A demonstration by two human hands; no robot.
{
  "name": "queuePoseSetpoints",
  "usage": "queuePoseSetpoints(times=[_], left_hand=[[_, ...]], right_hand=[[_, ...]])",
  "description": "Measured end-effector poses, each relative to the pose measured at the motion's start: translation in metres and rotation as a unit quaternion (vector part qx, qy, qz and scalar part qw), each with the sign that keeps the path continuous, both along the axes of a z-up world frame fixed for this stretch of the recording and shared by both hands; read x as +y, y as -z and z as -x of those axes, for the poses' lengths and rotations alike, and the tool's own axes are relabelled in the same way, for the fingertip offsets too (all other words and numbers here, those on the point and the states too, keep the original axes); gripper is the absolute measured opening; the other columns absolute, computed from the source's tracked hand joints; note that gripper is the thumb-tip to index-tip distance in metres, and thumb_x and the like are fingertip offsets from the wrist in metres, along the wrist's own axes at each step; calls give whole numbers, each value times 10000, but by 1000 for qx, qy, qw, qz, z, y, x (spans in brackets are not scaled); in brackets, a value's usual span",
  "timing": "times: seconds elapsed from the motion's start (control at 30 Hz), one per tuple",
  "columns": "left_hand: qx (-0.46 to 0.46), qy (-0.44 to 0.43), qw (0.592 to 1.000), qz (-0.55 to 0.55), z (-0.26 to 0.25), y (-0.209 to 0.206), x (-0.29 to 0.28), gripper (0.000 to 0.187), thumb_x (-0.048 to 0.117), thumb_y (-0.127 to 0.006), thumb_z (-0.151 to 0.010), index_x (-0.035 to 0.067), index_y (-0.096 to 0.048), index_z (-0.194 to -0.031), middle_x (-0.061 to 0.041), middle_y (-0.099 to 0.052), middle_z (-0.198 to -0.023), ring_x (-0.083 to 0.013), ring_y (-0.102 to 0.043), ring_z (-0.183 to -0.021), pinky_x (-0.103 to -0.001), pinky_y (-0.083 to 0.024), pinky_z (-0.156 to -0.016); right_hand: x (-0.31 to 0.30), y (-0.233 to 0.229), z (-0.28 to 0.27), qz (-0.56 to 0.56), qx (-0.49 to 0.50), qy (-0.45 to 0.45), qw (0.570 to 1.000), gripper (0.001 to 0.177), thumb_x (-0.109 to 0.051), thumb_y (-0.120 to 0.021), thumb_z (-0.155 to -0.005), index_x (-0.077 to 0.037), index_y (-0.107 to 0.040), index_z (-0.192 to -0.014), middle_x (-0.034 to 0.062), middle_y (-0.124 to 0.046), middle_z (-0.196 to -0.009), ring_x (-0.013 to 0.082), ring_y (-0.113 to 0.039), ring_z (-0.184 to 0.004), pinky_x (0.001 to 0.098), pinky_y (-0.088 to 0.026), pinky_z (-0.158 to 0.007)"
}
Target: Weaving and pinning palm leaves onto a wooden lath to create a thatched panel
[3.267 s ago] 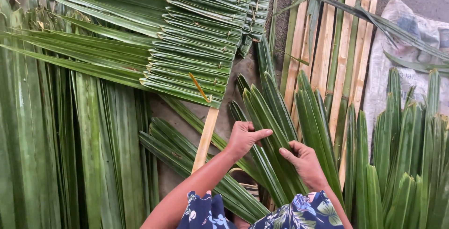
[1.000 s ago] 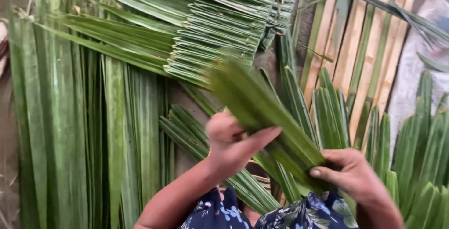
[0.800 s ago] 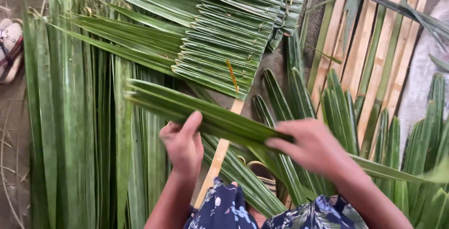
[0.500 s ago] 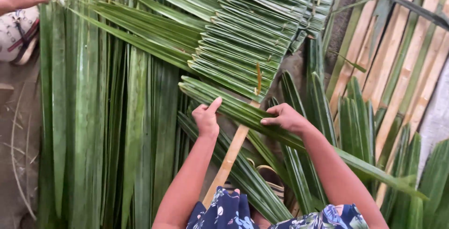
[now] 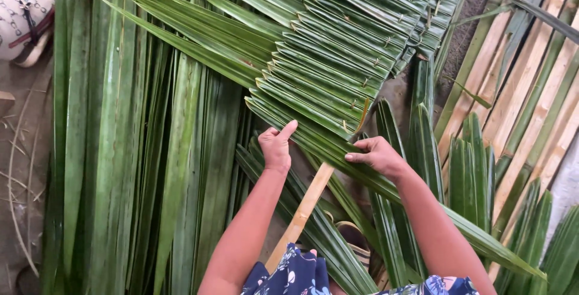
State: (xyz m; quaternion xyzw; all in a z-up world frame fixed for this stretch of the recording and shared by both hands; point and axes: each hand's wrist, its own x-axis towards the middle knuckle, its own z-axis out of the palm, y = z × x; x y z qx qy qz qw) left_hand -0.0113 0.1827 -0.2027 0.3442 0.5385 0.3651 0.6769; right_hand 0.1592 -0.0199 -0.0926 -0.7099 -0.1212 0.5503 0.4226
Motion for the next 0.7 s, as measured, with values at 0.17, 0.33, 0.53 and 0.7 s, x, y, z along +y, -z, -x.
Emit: queuePoseSetpoints(times=[0.17, 0.33, 0.53, 0.7], left_hand=[[-4, 1, 1000, 28, 7, 17, 0, 305, -4, -968, -624, 65, -673, -591, -61, -661, -570, -83, -603, -526, -250, -503, -496], [-33, -8, 989, 141, -8, -52, -23, 328, 48, -960, -661, 90, -634, -649, -90, -710, -680, -192, -682, -585, -284, -534, -529], [-34, 149, 965, 215, -22, -124, -67, 362, 77, -1005, -609, 32, -766, -877, -104, -769, -897, -207, -722, -753, -344, -586, -696], [3, 163, 975, 148, -24, -94, -65, 346, 103, -1023, -573, -21, -754, -753, -118, -735, -703, -189, -704, -581, -305, -563, -508]], right_hand=[[0, 9, 3, 6, -17, -1, 1000, 156, -124, -908, -729, -80, -834, -859, 59, -730, -644, 106, -641, -556, 250, -531, -528], [5, -2, 1, 15, -15, 12, 1000, 177, -120, -912, -710, -85, -828, -862, 44, -724, -650, 99, -636, -566, 239, -528, -558], [7, -7, -1, 13, -29, -7, 999, 169, -125, -915, -703, -91, -835, -848, 48, -729, -643, 102, -645, -566, 246, -533, -543], [12, -19, 2, 44, -24, -3, 999, 153, -130, -903, -712, -88, -832, -841, 69, -713, -611, 129, -638, -513, 247, -509, -484]])
